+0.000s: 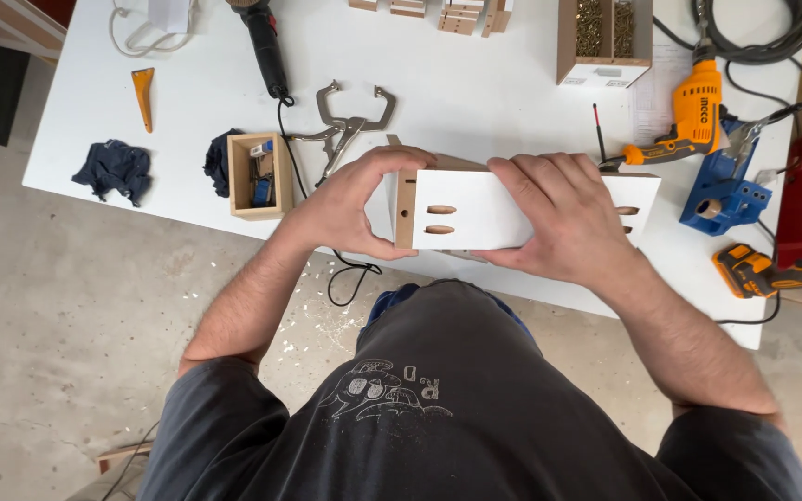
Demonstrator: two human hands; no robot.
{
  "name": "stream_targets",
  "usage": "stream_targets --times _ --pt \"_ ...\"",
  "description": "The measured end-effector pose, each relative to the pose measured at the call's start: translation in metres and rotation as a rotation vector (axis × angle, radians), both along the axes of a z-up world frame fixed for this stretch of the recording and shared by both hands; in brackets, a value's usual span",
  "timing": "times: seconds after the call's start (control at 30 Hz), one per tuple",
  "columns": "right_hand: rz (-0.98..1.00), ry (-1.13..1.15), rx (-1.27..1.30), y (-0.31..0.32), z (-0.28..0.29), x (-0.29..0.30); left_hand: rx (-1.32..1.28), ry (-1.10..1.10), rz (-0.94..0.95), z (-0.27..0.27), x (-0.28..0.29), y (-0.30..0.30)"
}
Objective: Assembling wooden boards using a power drill and screws.
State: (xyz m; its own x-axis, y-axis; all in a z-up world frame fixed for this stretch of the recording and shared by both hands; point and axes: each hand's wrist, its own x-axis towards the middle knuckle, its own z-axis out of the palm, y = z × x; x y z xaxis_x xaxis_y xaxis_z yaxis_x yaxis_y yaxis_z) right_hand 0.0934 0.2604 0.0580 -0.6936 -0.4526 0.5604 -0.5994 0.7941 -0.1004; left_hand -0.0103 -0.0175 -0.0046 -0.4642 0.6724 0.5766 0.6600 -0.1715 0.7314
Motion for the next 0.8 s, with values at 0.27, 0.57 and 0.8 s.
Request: stream_targets --times 0.27,0.57,0.8 --pt "-0.020 0.028 0.013 -0.013 0.001 0.005 0.043 0.052 0.016 -0.002 0.000 -0.005" --pt "-0.013 0.051 0.014 -0.020 0.001 0.013 0.091 0.040 -0.103 0.011 0.001 -0.012" --pt "-0.038 0.051 -0.031 -0.022 -0.004 0.021 0.107 0.156 -0.015 0.001 0.000 -0.004"
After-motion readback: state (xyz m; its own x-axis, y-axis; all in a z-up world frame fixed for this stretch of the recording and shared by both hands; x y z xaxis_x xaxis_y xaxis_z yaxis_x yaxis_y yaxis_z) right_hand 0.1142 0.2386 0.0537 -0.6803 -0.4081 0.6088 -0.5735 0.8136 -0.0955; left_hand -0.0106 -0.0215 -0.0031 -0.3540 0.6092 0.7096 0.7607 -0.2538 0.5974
